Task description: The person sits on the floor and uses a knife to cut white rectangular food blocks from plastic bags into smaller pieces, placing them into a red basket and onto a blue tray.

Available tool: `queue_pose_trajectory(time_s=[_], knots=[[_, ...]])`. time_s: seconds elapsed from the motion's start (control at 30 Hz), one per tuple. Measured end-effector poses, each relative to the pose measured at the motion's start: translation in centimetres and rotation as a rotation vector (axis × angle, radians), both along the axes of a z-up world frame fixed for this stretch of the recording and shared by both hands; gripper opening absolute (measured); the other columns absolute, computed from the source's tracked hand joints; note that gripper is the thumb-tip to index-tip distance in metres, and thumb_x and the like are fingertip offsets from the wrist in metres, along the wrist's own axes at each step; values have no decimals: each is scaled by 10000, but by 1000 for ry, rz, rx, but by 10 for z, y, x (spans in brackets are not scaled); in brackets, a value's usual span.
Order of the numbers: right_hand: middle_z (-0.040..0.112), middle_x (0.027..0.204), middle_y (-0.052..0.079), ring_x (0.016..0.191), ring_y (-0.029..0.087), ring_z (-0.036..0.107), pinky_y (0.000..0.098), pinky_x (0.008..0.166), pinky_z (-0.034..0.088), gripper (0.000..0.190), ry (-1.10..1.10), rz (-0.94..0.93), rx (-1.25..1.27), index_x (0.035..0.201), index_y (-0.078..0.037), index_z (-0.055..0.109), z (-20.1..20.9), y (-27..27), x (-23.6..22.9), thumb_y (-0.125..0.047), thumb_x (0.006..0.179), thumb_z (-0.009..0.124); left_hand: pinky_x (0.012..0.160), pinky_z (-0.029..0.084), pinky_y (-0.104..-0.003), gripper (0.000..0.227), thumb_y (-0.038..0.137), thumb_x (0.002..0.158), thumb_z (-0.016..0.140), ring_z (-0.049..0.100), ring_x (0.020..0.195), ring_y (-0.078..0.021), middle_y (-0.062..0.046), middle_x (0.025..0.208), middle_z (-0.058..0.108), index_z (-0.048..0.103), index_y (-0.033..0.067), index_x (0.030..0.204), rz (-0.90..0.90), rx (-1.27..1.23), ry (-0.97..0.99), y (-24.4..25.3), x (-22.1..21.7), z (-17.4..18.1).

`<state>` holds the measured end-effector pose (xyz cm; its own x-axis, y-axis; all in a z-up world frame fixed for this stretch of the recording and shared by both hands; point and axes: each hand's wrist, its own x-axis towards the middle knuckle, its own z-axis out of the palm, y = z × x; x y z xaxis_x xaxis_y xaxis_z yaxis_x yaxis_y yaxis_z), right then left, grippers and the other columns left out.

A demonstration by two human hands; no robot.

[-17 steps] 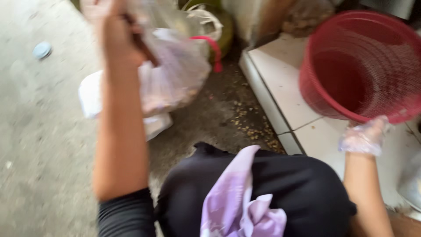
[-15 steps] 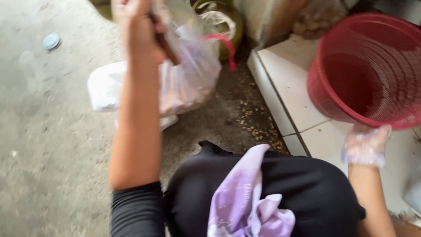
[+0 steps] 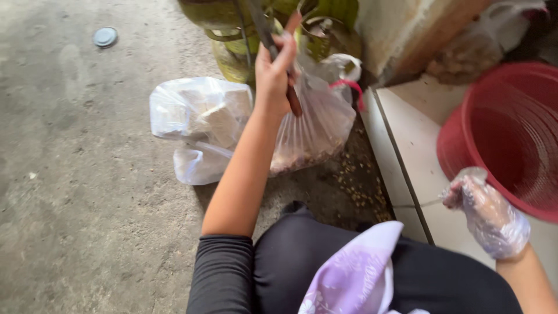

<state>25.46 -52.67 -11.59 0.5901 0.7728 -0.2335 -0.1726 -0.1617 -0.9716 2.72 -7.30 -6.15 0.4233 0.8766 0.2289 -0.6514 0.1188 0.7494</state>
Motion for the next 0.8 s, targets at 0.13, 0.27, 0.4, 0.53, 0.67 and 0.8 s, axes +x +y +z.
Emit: queue_pose_trajectory(time_s=[0.13, 0.27, 0.4, 0.53, 0.67, 0.8], knots=[[624, 870, 79, 843, 209, 581, 371, 822, 484, 368, -108, 215, -163, 956, -55, 633, 11, 79, 25, -383, 1052, 495, 437, 313, -250, 248, 290, 956, 748, 407, 497, -50, 55, 670, 489, 573, 122, 902, 43, -38, 408, -3, -11, -47], [613, 775, 89, 762, 222, 580, 366, 767, 498, 517, -334, 489, -369, 820, -41, 620, 11, 163, 46, -495, 1019, 473, 428, 305, -257, 246, 327, 934, 758, 388, 494, -43, 65, 654, 487, 605, 138, 900, 52, -167, 587, -7, -23, -98], [634, 792, 30, 769, 169, 596, 323, 729, 520, 355, -66, 480, -372, 883, -95, 623, -10, 230, 54, -424, 975, 525, 457, 340, -247, 227, 318, 947, 722, 424, 520, -40, 63, 714, 578, 692, 109, 1029, 6, -151, 614, 1, -22, -121], [557, 797, 44, 736, 174, 506, 339, 661, 444, 328, 20, 540, -299, 908, -59, 594, -26, 266, 67, -366, 1024, 599, 462, 375, -262, 295, 378, 980, 635, 449, 501, -72, 4, 674, 569, 732, 120, 1085, 2, -188, 804, 12, -7, -123], [611, 835, 37, 786, 166, 578, 317, 726, 508, 275, 245, 604, -169, 948, -52, 630, -12, 275, 77, -326, 974, 638, 505, 437, -315, 332, 374, 999, 621, 511, 557, -150, -42, 737, 577, 685, 63, 1095, 27, -291, 1031, 12, -4, -103], [706, 929, 35, 860, 146, 655, 278, 778, 549, 287, 141, 689, -99, 1036, -68, 681, 13, 280, 54, -289, 852, 682, 808, 501, -338, 318, 307, 1031, 638, 680, 955, -248, -169, 1057, 717, 709, 37, 1185, 477, 286, 1257, -14, -19, -63]])
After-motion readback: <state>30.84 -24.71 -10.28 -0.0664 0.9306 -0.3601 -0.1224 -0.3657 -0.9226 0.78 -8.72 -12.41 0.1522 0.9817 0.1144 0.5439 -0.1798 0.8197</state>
